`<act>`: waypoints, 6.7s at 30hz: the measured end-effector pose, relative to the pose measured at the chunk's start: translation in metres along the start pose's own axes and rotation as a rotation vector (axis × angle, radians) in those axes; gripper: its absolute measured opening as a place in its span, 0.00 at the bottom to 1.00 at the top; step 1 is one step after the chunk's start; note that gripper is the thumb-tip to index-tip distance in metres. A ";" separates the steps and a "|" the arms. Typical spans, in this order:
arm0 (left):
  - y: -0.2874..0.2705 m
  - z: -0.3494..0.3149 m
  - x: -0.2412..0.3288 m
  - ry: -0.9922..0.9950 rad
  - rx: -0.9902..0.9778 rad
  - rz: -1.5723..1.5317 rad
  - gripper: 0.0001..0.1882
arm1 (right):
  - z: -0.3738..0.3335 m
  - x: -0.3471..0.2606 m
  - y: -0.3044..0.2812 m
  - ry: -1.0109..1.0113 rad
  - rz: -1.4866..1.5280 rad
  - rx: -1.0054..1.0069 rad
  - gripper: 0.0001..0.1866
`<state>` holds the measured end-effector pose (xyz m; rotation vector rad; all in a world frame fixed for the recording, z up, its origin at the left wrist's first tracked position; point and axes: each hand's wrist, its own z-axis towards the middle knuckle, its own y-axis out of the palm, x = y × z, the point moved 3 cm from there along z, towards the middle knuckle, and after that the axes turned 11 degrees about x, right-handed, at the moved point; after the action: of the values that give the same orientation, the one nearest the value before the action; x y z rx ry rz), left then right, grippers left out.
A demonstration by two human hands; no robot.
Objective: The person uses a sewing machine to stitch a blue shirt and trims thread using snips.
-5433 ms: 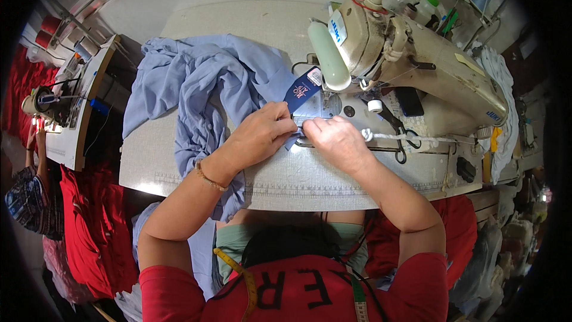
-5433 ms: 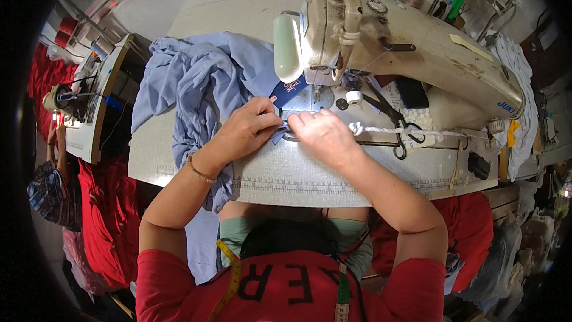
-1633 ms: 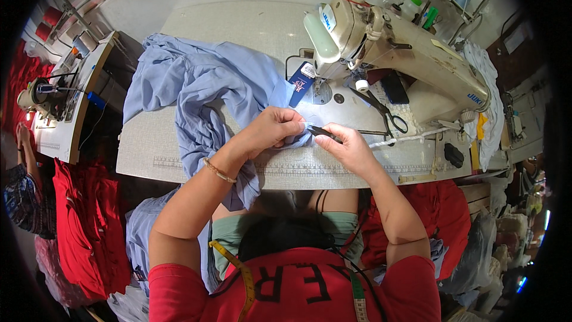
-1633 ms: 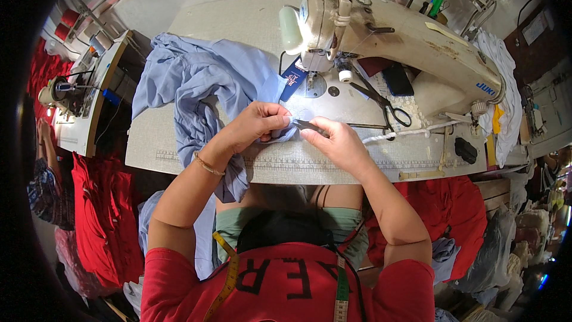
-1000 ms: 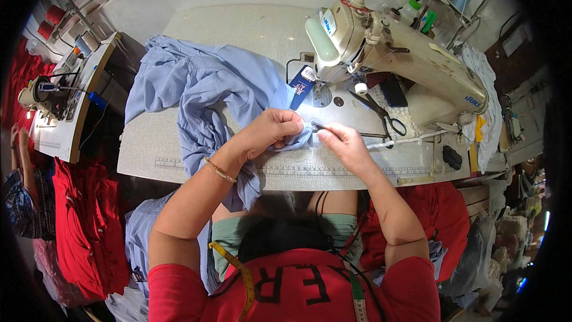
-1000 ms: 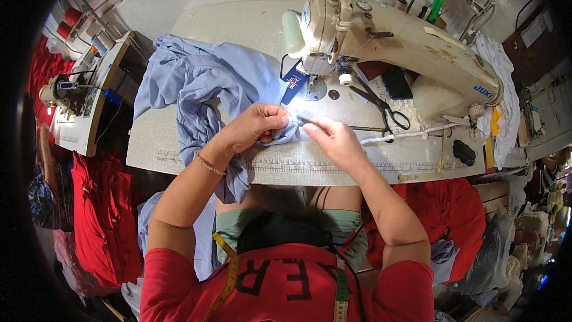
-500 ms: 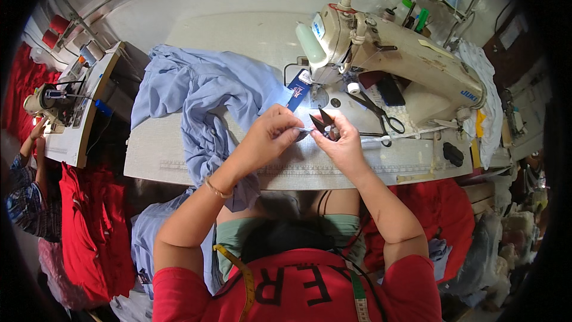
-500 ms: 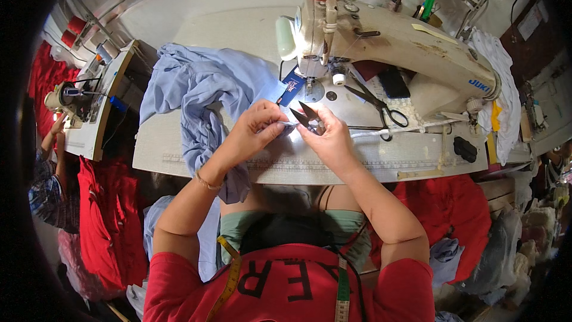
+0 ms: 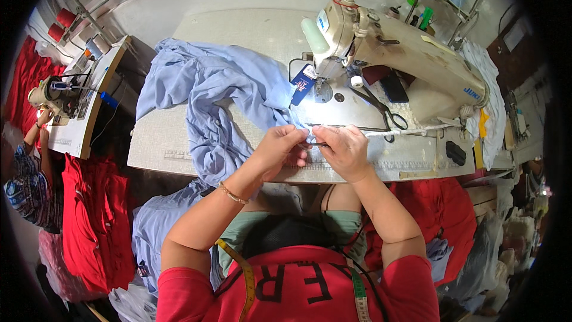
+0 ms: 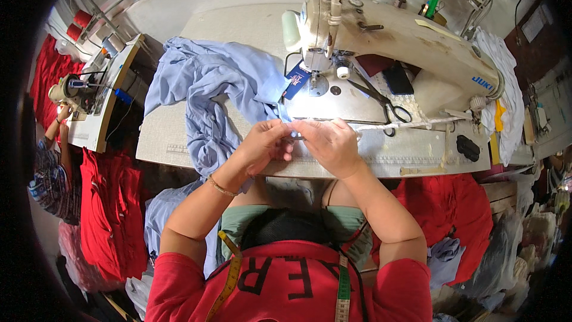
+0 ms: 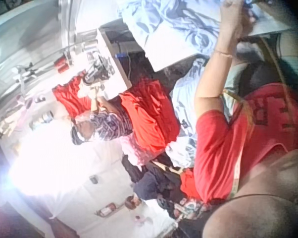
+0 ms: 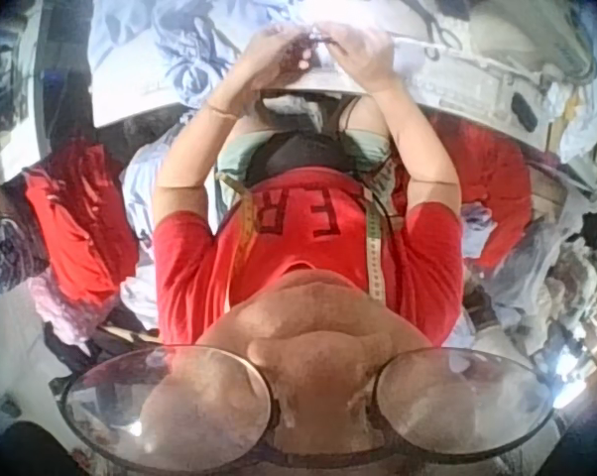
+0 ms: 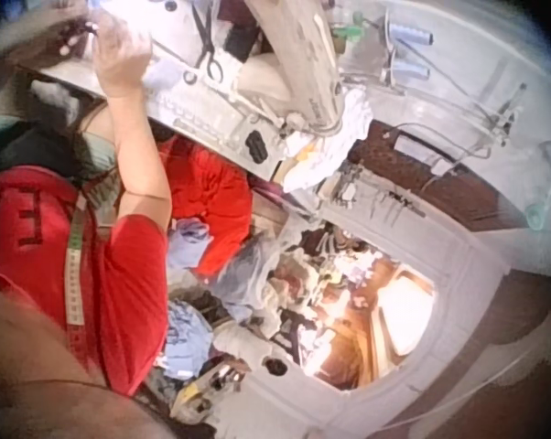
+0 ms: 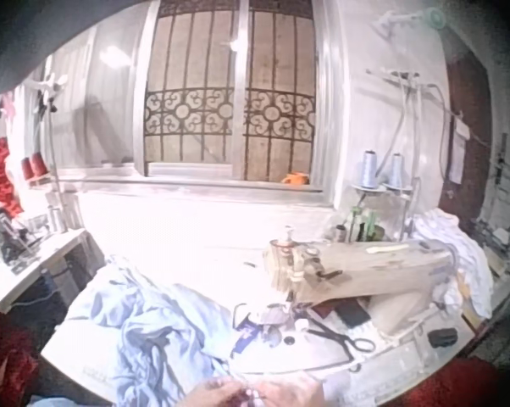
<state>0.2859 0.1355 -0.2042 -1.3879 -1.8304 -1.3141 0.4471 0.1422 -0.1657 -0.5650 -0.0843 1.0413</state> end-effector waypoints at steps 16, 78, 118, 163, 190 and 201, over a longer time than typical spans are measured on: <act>-0.001 0.005 -0.008 0.250 -0.043 0.043 0.11 | -0.023 0.020 -0.011 1.256 0.756 -0.724 0.15; 0.002 -0.092 0.047 0.542 -0.382 0.753 0.13 | -0.020 -0.024 0.009 0.313 0.425 -0.431 0.29; -0.135 -0.148 0.207 1.312 0.972 0.133 0.13 | 0.039 -0.068 0.079 0.645 0.321 -0.829 0.20; -0.282 -0.125 0.010 0.793 1.446 0.609 0.41 | 0.045 0.045 0.143 0.410 -0.315 -0.416 0.27; -0.339 -0.350 -0.049 1.142 0.591 -0.836 0.20 | 0.037 0.008 0.007 1.130 1.425 0.129 0.27; -0.381 -0.620 -0.027 0.944 1.424 -0.395 0.17 | 0.150 -0.163 0.178 0.862 1.191 -0.792 0.25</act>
<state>-0.1535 -0.4384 -0.1192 0.3225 -1.6150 -0.3209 0.1729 0.1334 -0.0906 -1.8780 0.7161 1.8039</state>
